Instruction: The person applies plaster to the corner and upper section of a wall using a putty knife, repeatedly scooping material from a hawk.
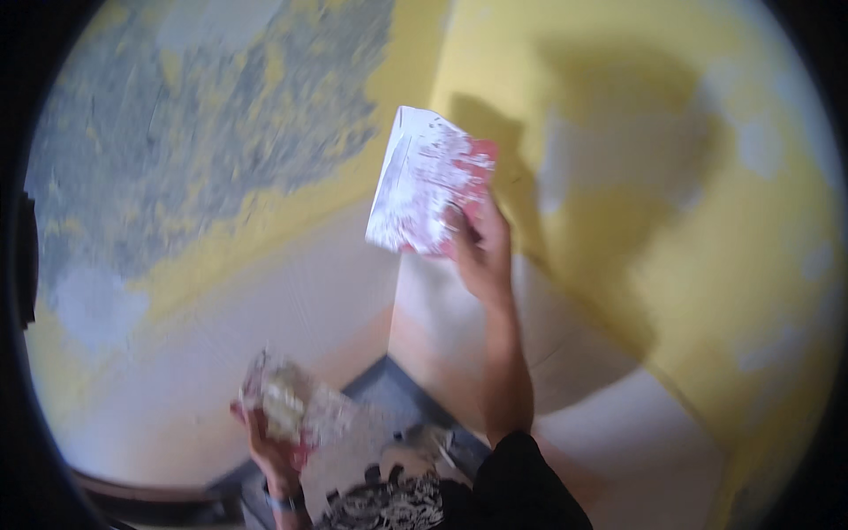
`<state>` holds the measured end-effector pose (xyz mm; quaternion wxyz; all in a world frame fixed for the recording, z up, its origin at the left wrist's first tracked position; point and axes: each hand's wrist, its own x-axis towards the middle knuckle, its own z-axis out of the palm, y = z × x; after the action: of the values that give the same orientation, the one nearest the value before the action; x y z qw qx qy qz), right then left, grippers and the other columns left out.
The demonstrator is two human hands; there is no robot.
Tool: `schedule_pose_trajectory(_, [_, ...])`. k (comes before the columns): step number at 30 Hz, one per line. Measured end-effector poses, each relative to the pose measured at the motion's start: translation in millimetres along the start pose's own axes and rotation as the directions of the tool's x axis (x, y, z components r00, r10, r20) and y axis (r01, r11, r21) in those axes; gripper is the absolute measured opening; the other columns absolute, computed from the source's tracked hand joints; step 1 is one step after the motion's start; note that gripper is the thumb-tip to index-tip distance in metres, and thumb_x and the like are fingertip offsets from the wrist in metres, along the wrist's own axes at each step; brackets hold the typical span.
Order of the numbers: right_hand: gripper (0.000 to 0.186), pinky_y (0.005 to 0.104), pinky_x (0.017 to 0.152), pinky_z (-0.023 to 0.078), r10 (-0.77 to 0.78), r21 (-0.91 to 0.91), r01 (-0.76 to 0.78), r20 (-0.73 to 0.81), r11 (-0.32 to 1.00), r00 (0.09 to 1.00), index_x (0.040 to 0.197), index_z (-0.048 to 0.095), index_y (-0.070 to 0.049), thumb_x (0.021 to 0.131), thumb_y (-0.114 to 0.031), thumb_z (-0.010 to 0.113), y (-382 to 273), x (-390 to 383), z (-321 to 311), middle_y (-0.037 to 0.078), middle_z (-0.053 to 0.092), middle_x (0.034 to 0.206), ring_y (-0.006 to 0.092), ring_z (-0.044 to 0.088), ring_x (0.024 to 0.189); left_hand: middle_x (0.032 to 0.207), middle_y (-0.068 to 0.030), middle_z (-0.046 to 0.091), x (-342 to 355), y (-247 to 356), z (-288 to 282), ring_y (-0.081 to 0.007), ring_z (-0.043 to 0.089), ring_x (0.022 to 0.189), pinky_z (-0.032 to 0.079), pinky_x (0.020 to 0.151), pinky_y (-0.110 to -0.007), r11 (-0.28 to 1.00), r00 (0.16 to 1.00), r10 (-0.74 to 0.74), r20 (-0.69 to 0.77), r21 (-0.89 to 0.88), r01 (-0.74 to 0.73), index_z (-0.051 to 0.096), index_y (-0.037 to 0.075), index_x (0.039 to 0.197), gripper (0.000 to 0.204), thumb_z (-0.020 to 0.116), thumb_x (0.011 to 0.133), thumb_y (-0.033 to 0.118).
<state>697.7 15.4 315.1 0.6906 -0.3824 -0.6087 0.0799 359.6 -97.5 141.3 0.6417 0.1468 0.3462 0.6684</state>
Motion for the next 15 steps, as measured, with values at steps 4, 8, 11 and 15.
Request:
schedule_pose_trajectory(4, [0.058, 0.0294, 0.097, 0.045, 0.360, 0.280, -0.434, 0.279, 0.856, 0.890, 0.145, 0.037, 0.007, 0.093, -0.002, 0.060, -81.1, -83.8, -15.0, 0.013, 0.060, 0.130, 0.0161, 0.059, 0.111, 0.129, -0.0074, 0.059, 3.6, 4.0, 7.4, -0.0203, 0.058, 0.116, 0.047, 0.098, -0.036, 0.996, 0.996, -0.031, 0.088, -0.079, 0.038, 0.046, 0.004, 0.142, 0.047, 0.048, 0.105, 0.033])
schedule_pose_trajectory(8, [0.062, 0.0311, 0.103, 0.041, 0.464, 0.069, -0.545, 0.444, 0.836, 0.767, 0.148, 0.032, 0.009, 0.092, 0.001, 0.056, -79.2, -134.9, -0.3, 0.018, 0.055, 0.137, 0.0176, 0.055, 0.119, 0.122, -0.0071, 0.062, -0.6, 9.4, 13.2, -0.0175, 0.058, 0.114, 0.045, 0.100, -0.033, 0.993, 0.978, 0.075, 0.192, -0.101, -0.056, 0.054, 0.000, 0.134, 0.044, 0.049, 0.105, 0.032])
schedule_pose_trajectory(11, [0.062, 0.0307, 0.103, 0.042, 0.496, -0.010, -0.541, 0.413, 0.841, 0.764, 0.149, 0.030, 0.010, 0.092, 0.003, 0.054, -65.1, -149.6, -4.0, 0.018, 0.058, 0.135, 0.0172, 0.056, 0.119, 0.130, -0.0097, 0.060, -1.2, 3.7, 25.8, -0.0179, 0.057, 0.117, 0.045, 0.101, -0.033, 0.994, 0.953, 0.099, 0.286, -0.078, -0.079, 0.052, 0.001, 0.136, 0.046, 0.044, 0.106, 0.035])
schedule_pose_trajectory(15, [0.062, 0.0271, 0.098, 0.043, 0.558, -0.050, -0.600, 0.436, 0.798, 0.706, 0.150, 0.029, 0.010, 0.092, 0.006, 0.052, -85.6, -117.2, -18.0, 0.017, 0.059, 0.133, 0.0141, 0.057, 0.113, 0.135, -0.0126, 0.055, -13.2, 23.1, 83.0, -0.0233, 0.057, 0.121, 0.048, 0.103, -0.039, 1.000, 0.969, 0.014, 0.248, -0.002, -0.014, 0.041, 0.001, 0.143, 0.057, 0.031, 0.108, 0.044])
